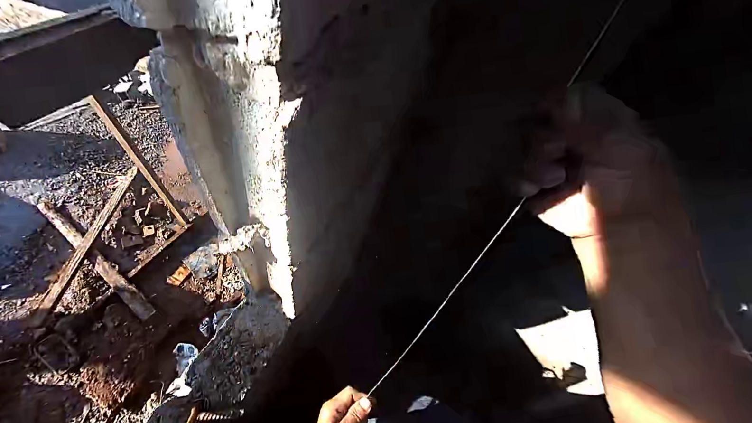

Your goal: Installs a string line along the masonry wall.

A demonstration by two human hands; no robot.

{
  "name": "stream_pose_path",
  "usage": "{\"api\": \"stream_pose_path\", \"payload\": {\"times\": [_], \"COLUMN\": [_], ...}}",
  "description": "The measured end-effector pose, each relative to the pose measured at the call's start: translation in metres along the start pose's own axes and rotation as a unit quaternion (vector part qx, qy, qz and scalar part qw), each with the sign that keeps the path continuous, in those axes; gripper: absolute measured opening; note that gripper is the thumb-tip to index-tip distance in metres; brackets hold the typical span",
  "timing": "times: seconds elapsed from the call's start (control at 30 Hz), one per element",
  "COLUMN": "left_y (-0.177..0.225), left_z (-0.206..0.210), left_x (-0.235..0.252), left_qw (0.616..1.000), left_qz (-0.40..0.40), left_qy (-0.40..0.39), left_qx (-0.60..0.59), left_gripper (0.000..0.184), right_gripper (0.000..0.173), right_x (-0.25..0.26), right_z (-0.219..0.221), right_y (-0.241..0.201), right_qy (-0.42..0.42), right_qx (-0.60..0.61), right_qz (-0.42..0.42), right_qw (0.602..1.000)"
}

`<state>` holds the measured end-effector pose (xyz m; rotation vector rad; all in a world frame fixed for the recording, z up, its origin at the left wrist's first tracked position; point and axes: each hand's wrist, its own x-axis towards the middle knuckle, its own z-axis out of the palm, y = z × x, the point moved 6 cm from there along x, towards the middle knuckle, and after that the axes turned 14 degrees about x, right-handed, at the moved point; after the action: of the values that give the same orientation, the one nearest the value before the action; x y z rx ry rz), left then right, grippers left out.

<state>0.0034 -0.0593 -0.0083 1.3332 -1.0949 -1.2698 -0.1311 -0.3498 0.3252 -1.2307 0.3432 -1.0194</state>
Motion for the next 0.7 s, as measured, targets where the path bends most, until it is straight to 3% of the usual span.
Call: {"api": "stream_pose_path", "payload": {"times": [0.07,0.2,0.3,0.53,0.6,0.7], "left_y": [-0.049,-0.075,-0.095,-0.129,-0.129,-0.098], "left_z": [-0.010,-0.013,-0.009,0.001,-0.005,-0.021], "left_x": [-0.057,-0.124,-0.118,-0.066,-0.071,-0.097], "left_qw": [0.997,0.981,0.961,0.914,0.900,0.890], "left_qz": [-0.074,-0.172,-0.235,-0.318,-0.340,-0.359], "left_qy": [0.023,-0.005,0.002,0.020,0.019,0.075], "left_qx": [0.025,0.088,0.147,0.252,0.272,0.272], "left_gripper": [0.021,0.024,0.025,0.029,0.031,0.030], "right_gripper": [0.023,0.017,0.015,0.019,0.016,0.016], "right_x": [-0.037,-0.086,-0.109,-0.133,-0.126,-0.108], "right_z": [-0.049,-0.116,-0.145,-0.146,-0.147,-0.152], "right_y": [0.040,0.075,0.126,0.261,0.276,0.276], "right_qy": [0.059,0.140,0.170,0.160,0.141,0.118], "right_qx": [0.014,-0.036,-0.055,-0.129,-0.092,-0.068], "right_qz": [0.041,0.060,0.113,0.275,0.261,0.271], "right_qw": [0.997,0.988,0.977,0.939,0.951,0.953]}}
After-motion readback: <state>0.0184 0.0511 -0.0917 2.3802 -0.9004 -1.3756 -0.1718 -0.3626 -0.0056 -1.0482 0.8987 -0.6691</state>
